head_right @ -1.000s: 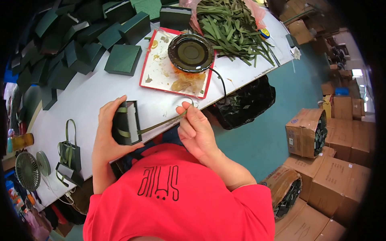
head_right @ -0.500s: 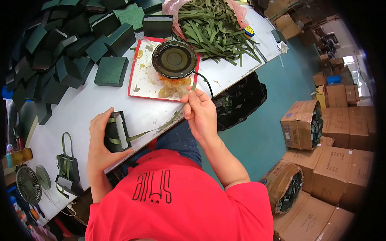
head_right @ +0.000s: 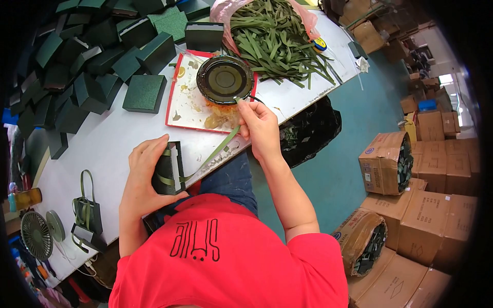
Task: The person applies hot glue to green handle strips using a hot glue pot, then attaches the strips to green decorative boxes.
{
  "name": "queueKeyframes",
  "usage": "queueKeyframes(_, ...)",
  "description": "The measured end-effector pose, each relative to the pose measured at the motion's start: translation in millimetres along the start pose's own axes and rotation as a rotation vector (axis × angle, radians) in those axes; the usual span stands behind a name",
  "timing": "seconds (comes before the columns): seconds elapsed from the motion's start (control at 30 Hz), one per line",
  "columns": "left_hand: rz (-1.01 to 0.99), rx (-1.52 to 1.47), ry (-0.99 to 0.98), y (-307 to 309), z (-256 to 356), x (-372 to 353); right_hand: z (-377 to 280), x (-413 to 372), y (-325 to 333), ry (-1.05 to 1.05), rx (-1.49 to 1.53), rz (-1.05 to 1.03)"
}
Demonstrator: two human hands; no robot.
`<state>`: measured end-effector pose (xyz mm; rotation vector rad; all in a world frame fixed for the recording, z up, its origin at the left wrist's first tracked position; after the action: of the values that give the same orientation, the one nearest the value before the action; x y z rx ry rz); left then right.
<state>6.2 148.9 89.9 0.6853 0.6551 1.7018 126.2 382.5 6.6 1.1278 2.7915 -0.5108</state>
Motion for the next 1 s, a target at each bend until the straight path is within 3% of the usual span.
queueKeyframes(0.43,0.009,0.012,0.017,0.5,-3.7,-2.7,11.6,4.0,1.3,-0.076,0.139,-0.034)
queueKeyframes(0.53,0.022,0.008,0.028,3.7,-5.0,-4.4,5.4,-7.5,-1.9,-0.006,0.163,0.0)
queueKeyframes(0.63,0.026,-0.028,0.039,6.5,-6.5,-4.3,-5.0,-28.7,-20.6,-0.028,0.038,-0.028)
queueKeyframes(0.73,0.002,-0.106,0.035,8.2,-6.6,-3.1,0.3,-45.2,-52.7,-0.146,-0.122,-0.215)
queueKeyframes(0.87,-0.017,-0.215,-0.03,6.1,-0.5,-2.0,17.8,-60.3,-92.2,-0.304,-0.101,-0.464)
queueKeyframes(1.0,-0.021,-0.189,-0.043,5.7,5.5,-0.8,28.9,-61.8,-105.9,-0.387,-0.111,-0.535)
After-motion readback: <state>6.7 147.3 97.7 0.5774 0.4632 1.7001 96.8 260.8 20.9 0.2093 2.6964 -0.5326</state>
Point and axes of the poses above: each hand's wrist, its own x-axis towards the middle knuckle, its own y-axis out of the back of the hand, z = x × y, the point moved 10 cm from there along x, towards the middle knuckle, and after that the axes turned 10 degrees about -z, right-handed, at the moved point
